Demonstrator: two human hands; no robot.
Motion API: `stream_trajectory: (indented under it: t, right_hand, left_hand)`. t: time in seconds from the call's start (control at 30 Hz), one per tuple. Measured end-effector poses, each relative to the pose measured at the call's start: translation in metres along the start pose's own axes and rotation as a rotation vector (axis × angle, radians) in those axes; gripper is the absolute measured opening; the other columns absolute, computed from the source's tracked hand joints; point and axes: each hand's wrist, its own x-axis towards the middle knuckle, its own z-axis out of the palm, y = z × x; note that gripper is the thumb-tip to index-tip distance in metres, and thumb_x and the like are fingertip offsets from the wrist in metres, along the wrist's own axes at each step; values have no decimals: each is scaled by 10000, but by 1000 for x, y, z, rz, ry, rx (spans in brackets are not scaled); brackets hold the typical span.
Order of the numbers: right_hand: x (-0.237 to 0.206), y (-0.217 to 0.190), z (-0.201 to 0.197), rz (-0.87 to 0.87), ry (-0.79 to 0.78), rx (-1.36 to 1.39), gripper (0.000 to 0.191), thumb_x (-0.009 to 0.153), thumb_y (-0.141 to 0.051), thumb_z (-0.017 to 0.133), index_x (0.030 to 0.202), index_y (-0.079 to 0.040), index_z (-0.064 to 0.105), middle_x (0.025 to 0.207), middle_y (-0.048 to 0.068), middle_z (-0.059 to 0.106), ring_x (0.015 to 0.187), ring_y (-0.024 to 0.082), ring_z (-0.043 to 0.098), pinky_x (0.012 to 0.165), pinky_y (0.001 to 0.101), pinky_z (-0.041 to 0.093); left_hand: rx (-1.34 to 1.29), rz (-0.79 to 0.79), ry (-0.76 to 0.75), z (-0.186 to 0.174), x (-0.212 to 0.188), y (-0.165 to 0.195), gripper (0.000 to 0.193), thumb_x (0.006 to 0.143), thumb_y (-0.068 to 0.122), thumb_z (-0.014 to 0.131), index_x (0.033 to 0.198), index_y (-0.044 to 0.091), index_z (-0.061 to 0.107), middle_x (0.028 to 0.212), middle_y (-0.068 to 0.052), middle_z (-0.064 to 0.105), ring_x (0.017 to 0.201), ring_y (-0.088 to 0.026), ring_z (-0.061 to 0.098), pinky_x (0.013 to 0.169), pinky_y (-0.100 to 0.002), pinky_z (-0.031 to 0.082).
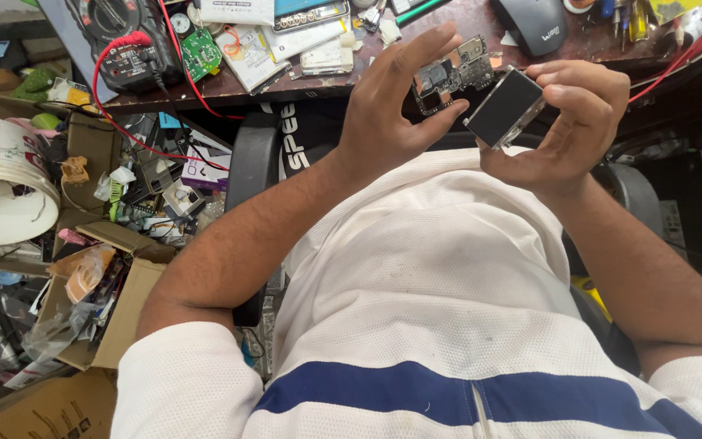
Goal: The person sits at a cluttered repair bench, picks up a phone motherboard and a small black component, turns them over and inspects them by hand, then works on the opened phone with its battery exposed, pressing and aligning parts on the board.
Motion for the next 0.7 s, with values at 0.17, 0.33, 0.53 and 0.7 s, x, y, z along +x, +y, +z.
stream_trajectory:
  t: [0.17,0.33,0.53,0.7]
  right_hand:
    - [2,-2,-2,15,6,-69,643,793,-229,902,1233,-37,475,1168,131,458,1055,252,598,853,364,572]
    - [4,-11,1,93,-31,70,630,860,-174,882,1282,13,453,1193,158,416,1070,268,628,897,368,671]
    - [6,-17,5,62,8,72,696,821,-121,923,1292,-8,422,1198,142,420,1057,264,624,921,398,685]
    - [9,-14,5,41,20,48,702,828,-127,944,1283,-53,416,1196,129,409,1142,294,662,918,384,673]
  left_hand:
    - [24,4,-14,0,3,0,792,949,230,906,1536,182,378,1345,-25,668,1077,-156,677,901,-283,590]
    - [27,9,-14,-7,1,4,784,950,231,907,1541,188,394,1342,-17,657,1090,-172,671,915,-287,586]
    - [37,-3,-35,-11,-1,7,753,928,226,918,1513,195,444,1245,-27,656,952,-164,646,837,-296,569]
    - [46,17,-37,-11,1,7,755,924,212,914,1512,209,441,1214,-25,654,948,-161,640,829,-296,569]
